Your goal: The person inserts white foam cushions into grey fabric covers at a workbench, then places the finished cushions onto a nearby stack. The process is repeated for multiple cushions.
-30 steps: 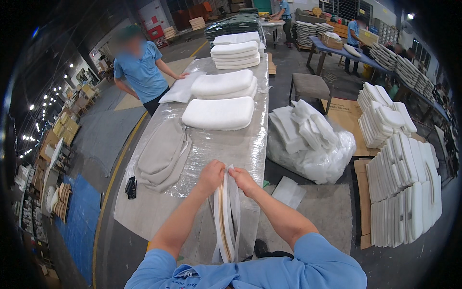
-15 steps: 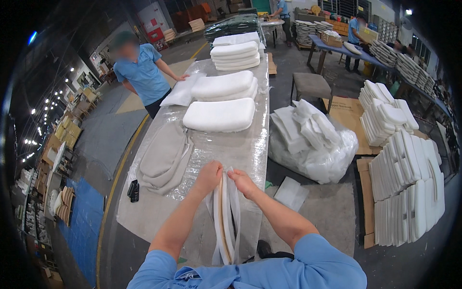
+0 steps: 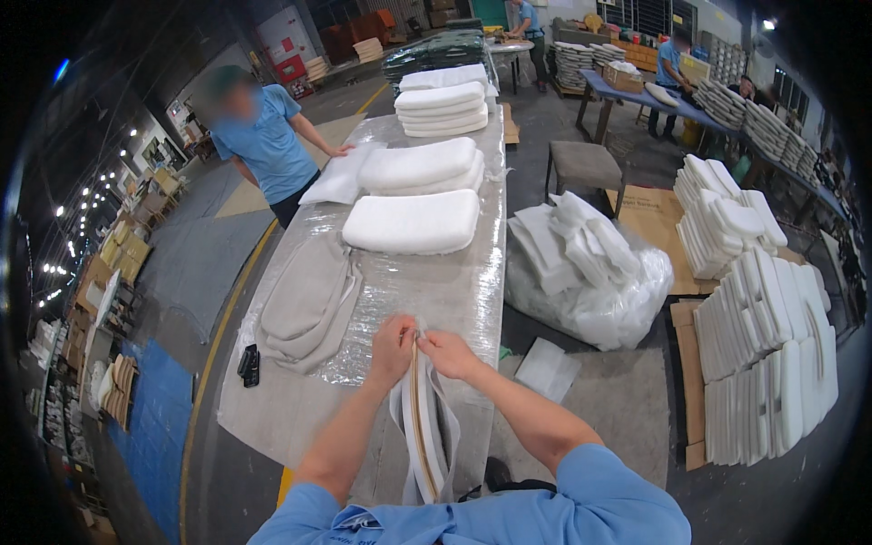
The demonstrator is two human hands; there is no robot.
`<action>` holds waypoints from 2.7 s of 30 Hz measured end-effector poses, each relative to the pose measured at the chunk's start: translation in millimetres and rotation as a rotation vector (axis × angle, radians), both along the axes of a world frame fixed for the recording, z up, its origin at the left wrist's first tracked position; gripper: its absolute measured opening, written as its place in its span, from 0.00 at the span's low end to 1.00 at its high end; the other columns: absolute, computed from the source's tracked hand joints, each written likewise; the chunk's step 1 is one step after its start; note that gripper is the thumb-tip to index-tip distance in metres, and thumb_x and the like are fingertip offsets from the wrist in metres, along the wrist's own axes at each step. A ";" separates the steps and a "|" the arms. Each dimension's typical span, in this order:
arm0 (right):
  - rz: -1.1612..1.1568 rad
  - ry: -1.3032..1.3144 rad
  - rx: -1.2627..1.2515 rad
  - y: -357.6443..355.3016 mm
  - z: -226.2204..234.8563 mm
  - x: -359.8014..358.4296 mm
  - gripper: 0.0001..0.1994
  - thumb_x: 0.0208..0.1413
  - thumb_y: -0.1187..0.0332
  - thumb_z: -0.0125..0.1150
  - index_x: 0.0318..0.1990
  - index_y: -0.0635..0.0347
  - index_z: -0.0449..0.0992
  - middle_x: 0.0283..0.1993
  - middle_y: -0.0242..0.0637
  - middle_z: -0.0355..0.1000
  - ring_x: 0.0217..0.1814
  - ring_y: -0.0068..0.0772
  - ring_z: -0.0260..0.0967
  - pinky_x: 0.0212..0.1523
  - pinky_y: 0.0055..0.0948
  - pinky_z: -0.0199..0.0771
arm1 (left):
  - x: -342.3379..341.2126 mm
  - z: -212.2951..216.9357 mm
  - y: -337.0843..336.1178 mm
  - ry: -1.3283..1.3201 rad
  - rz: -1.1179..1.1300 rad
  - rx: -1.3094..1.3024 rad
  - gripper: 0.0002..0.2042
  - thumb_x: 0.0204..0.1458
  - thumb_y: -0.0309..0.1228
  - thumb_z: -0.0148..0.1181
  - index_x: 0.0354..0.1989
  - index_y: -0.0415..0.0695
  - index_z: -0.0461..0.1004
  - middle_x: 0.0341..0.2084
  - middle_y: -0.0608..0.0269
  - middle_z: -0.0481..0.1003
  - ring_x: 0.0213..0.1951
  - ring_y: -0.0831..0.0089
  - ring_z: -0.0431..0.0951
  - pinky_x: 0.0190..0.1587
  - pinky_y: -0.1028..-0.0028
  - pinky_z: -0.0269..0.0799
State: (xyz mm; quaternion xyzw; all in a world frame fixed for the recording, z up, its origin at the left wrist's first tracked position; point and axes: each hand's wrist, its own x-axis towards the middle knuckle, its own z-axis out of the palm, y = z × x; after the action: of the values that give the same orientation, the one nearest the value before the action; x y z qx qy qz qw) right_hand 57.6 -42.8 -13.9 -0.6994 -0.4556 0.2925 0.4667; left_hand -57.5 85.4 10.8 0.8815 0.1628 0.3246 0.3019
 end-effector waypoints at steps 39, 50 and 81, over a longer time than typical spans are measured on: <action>-0.497 0.254 0.052 63.2 -33.8 -2.8 0.22 0.62 0.52 0.57 0.32 0.63 0.85 0.29 0.45 0.78 0.35 0.38 0.75 0.43 0.39 0.72 | -298.6 -106.0 -253.3 -0.502 0.648 -1.493 0.30 0.70 0.54 0.53 0.62 0.36 0.72 0.51 0.53 0.79 0.56 0.59 0.77 0.62 0.62 0.69; -0.311 0.302 -0.087 -44.8 -17.0 -16.8 0.18 0.67 0.55 0.51 0.35 0.61 0.79 0.28 0.33 0.70 0.31 0.26 0.67 0.32 0.31 0.67 | -331.1 -81.1 -258.7 -0.432 0.663 -1.054 0.32 0.70 0.57 0.49 0.67 0.39 0.68 0.61 0.50 0.73 0.61 0.60 0.74 0.64 0.60 0.69; -0.007 0.659 -0.176 -63.2 -27.2 -28.8 0.18 0.68 0.55 0.61 0.41 0.63 0.84 0.35 0.32 0.78 0.38 0.25 0.73 0.41 0.28 0.70 | -330.6 -53.4 -195.8 -0.780 1.003 -1.109 0.24 0.70 0.48 0.47 0.42 0.37 0.81 0.41 0.55 0.80 0.47 0.68 0.76 0.54 0.68 0.68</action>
State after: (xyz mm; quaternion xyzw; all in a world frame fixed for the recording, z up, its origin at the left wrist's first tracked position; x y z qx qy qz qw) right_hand 28.8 -106.0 -41.1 -0.6065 -0.2511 0.5393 0.5275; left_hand -388.1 -110.4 -42.6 0.2534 0.5549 0.5747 0.5456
